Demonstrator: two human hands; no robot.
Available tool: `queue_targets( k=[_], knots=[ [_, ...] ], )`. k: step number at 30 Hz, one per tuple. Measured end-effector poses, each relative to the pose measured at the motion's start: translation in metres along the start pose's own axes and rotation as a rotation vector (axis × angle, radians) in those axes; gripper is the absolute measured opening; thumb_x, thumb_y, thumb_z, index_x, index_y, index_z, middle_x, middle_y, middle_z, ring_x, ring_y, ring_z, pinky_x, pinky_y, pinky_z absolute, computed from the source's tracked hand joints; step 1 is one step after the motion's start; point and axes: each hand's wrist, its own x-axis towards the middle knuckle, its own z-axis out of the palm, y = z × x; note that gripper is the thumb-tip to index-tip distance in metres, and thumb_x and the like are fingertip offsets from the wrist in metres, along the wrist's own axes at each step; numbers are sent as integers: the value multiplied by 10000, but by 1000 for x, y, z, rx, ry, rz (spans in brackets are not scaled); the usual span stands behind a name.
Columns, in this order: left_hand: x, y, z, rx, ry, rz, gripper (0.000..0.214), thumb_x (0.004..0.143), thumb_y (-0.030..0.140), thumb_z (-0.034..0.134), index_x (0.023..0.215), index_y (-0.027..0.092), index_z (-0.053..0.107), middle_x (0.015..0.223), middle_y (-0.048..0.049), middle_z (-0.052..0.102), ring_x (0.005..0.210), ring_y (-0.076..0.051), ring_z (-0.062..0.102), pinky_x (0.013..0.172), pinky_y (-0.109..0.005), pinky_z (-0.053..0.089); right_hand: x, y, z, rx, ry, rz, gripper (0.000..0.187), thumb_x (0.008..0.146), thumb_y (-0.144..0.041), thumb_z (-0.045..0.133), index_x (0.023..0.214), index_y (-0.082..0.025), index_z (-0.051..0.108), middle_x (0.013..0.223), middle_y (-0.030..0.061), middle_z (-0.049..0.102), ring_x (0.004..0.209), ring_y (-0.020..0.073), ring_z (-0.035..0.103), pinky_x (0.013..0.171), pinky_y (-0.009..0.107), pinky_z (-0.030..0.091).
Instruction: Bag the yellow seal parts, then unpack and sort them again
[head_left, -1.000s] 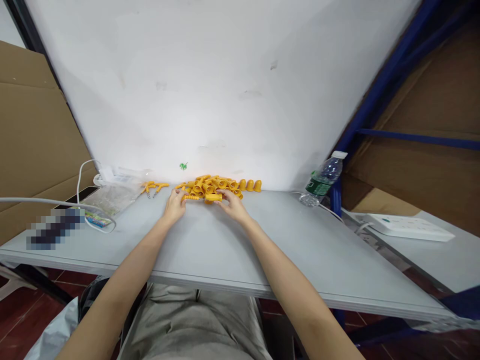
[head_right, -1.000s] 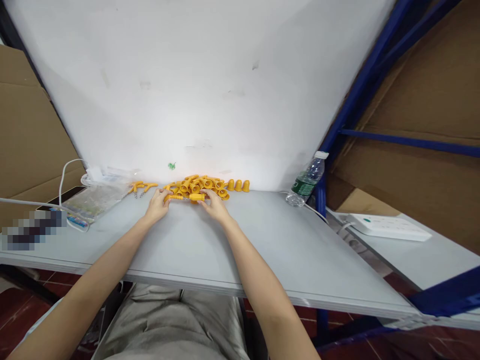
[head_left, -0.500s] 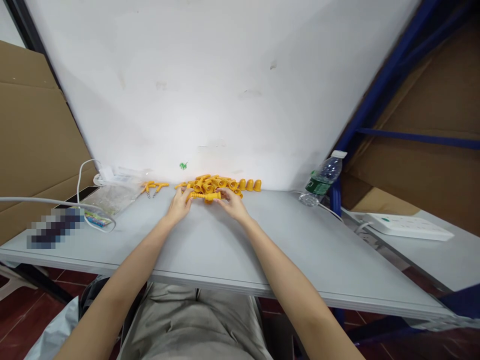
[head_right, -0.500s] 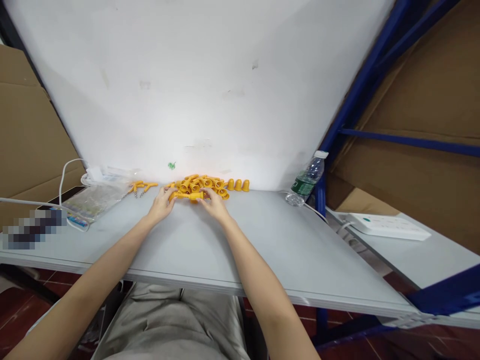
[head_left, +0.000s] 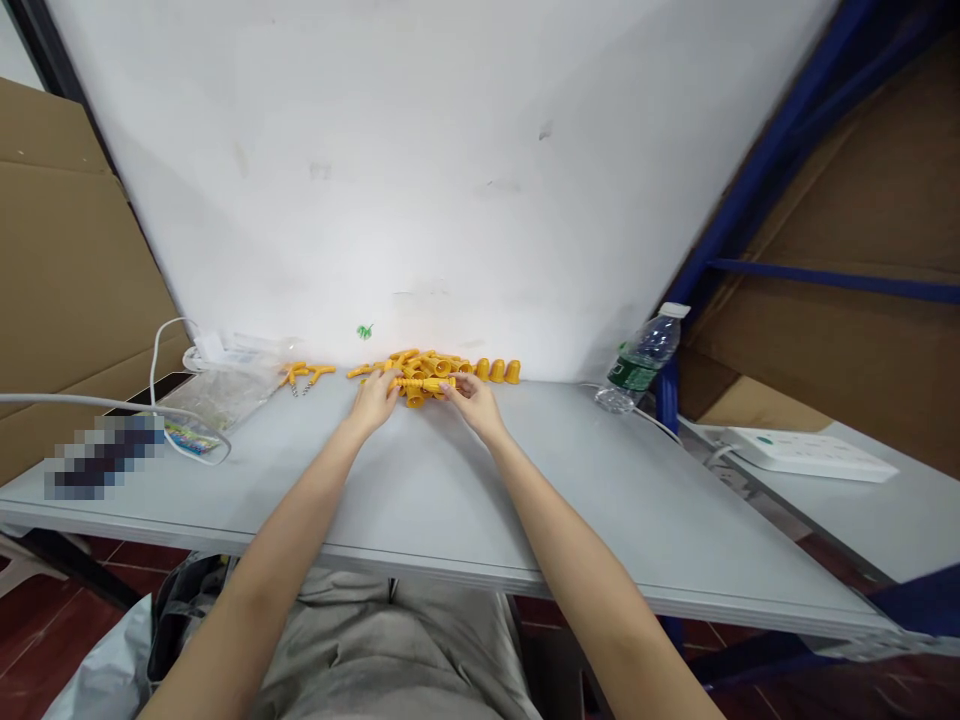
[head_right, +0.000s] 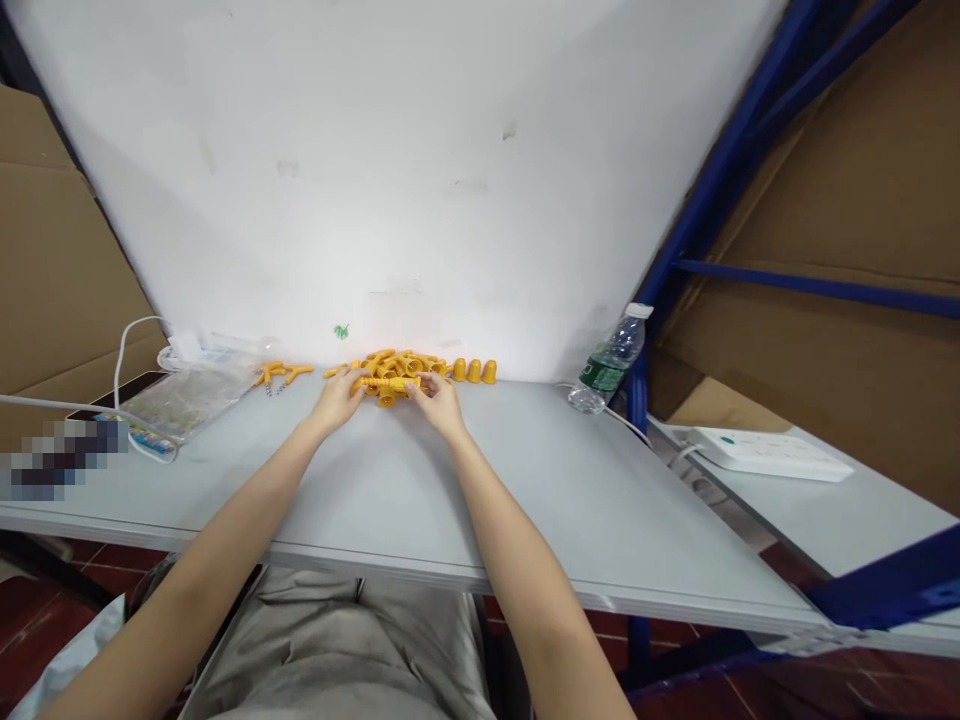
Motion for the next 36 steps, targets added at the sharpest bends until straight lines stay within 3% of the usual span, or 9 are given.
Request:
queue_targets(
  k=[4, 10, 14, 20, 23, 26, 29, 31, 36],
  knots=[
    [-11, -2, 7, -40, 20, -7, 375, 895, 178, 480, 1250, 194, 600, 1148, -101, 631, 1064, -230, 591, 958, -362, 472, -1, -3, -3, -45, -60, 65, 546, 689, -675, 679, 920, -182, 640, 973, 105, 728, 759, 241, 706, 811, 430, 569],
    [-17, -11, 1, -57, 70, 25, 361, 913, 192, 472, 1250, 198, 599, 1145, -89, 628, 1019, -204, 601, 932, -328, 476, -5, -19, -12, 100, -296, 60, 569, 619, -623, 769, 993, -203, 678, 1054, 81, 732, 857, 242, 713, 916, 439, 528],
    [-18, -12, -3, -57, 62, 74, 339, 910, 198, 489, 1227, 199, 610, 1058, -75, 629, 932, -187, 607, 872, -307, 486, -7, -28, -13, 77, -245, 119, 543, 629, -709, 713, 733, -178, 658, 789, 59, 730, 591, 174, 664, 730, 361, 569],
    [-19, -9, 1, -150, 104, 158, 310, 897, 194, 514, 1188, 211, 619, 1035, -59, 629, 851, -166, 606, 807, -298, 500, -8, -34, -7, 87, -126, 370, 654, 684, -828, 554, 476, -211, 493, 422, 11, 516, 309, 100, 414, 432, 315, 514],
    [-17, -11, 5, -182, 118, 144, 298, 883, 189, 533, 1165, 209, 628, 1000, -54, 637, 830, -167, 601, 782, -298, 506, -8, -35, -6, 52, -107, 405, 664, 733, -837, 477, 512, -213, 538, 388, 1, 456, 293, 109, 374, 398, 335, 478],
    [-15, -15, 9, -191, 135, 111, 292, 868, 175, 547, 1144, 212, 635, 988, -51, 646, 827, -170, 599, 777, -302, 508, -9, -38, -11, 57, -186, 436, 657, 785, -798, 455, 715, -172, 642, 539, 60, 600, 351, 139, 483, 428, 335, 478],
    [-13, -20, 11, -193, 138, 92, 290, 864, 162, 549, 1137, 209, 636, 1019, -55, 656, 837, -171, 601, 784, -306, 509, -10, -40, -19, 145, -297, 376, 567, 755, -651, 661, 1071, -182, 623, 842, 83, 712, 489, 144, 603, 563, 335, 546],
    [-13, -21, 10, -186, 141, 92, 287, 868, 163, 549, 1138, 206, 635, 1026, -58, 657, 841, -172, 603, 792, -308, 507, -10, -40, -22, 175, -320, 288, 623, 683, -548, 777, 1162, -208, 571, 873, 48, 715, 529, 128, 612, 616, 321, 554],
    [-17, -14, 5, -148, 139, 134, 295, 886, 172, 533, 1164, 215, 621, 1018, -56, 642, 824, -169, 607, 810, -312, 499, -8, -34, -18, 120, -259, 189, 498, 690, -660, 702, 787, -190, 570, 550, -14, 604, 403, 94, 479, 421, 239, 396]
  ],
)
